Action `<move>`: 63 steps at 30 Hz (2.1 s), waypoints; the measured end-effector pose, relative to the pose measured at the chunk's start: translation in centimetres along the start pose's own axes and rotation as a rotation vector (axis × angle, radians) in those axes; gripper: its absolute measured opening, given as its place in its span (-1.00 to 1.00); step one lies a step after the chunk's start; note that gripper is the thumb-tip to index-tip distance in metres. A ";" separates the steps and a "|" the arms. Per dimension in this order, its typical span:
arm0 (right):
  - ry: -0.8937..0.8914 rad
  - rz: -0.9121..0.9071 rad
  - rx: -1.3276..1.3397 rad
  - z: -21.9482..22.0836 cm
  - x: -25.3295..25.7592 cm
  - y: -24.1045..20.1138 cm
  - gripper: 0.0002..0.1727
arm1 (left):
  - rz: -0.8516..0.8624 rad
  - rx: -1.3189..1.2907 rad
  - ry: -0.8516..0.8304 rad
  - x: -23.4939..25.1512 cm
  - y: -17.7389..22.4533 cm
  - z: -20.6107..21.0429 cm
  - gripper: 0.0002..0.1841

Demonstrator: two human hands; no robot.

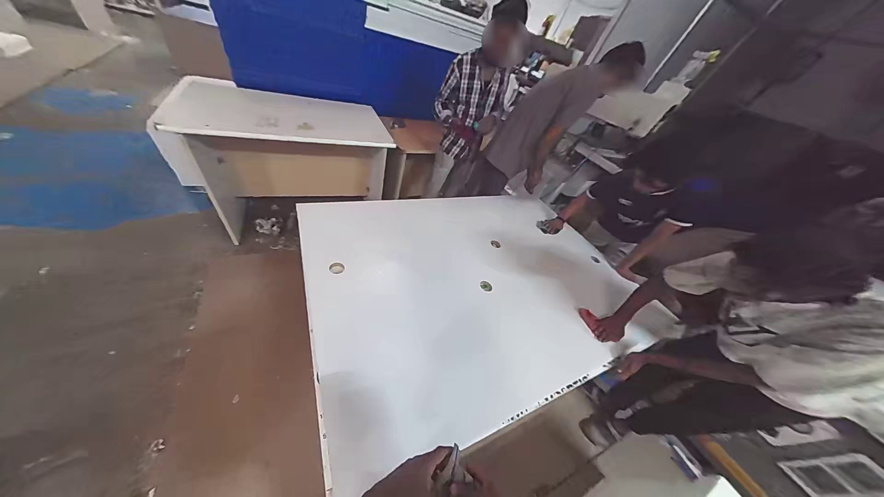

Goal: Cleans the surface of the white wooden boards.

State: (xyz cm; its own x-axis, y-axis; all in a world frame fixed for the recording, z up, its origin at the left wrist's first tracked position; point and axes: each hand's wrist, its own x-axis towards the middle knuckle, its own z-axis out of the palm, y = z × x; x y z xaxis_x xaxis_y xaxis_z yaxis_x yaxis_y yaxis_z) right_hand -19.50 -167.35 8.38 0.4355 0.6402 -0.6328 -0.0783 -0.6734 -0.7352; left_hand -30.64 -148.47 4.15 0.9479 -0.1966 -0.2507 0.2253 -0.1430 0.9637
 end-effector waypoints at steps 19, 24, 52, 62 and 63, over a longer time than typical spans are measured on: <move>-1.005 -0.206 0.034 -28.1 6.5 5.5 -0.68 | -0.228 -0.129 0.577 22.3 10.9 12.8 -0.44; -0.838 -0.100 0.320 -25.5 6.0 6.2 -0.81 | -0.345 0.113 0.588 22.5 11.8 10.5 -0.32; 0.040 -0.021 0.126 -40.0 18.2 10.6 -0.70 | -0.405 -0.127 0.668 40.1 5.8 6.9 -0.56; 0.511 0.345 -0.341 -54.2 29.6 20.3 -0.07 | -0.295 0.183 0.720 61.0 13.1 -4.1 -0.58; 0.503 0.366 -0.387 -53.4 30.5 21.0 0.01 | -0.279 0.252 0.699 63.2 14.1 -6.1 -0.58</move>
State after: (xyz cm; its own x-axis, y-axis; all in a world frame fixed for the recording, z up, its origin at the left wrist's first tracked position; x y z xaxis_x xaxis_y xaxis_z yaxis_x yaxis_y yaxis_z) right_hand 39.99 -181.72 -13.36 0.8085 0.1646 -0.5651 -0.0159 -0.9537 -0.3005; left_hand 33.80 -157.01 2.48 0.8049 0.5211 -0.2840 0.4964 -0.3289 0.8034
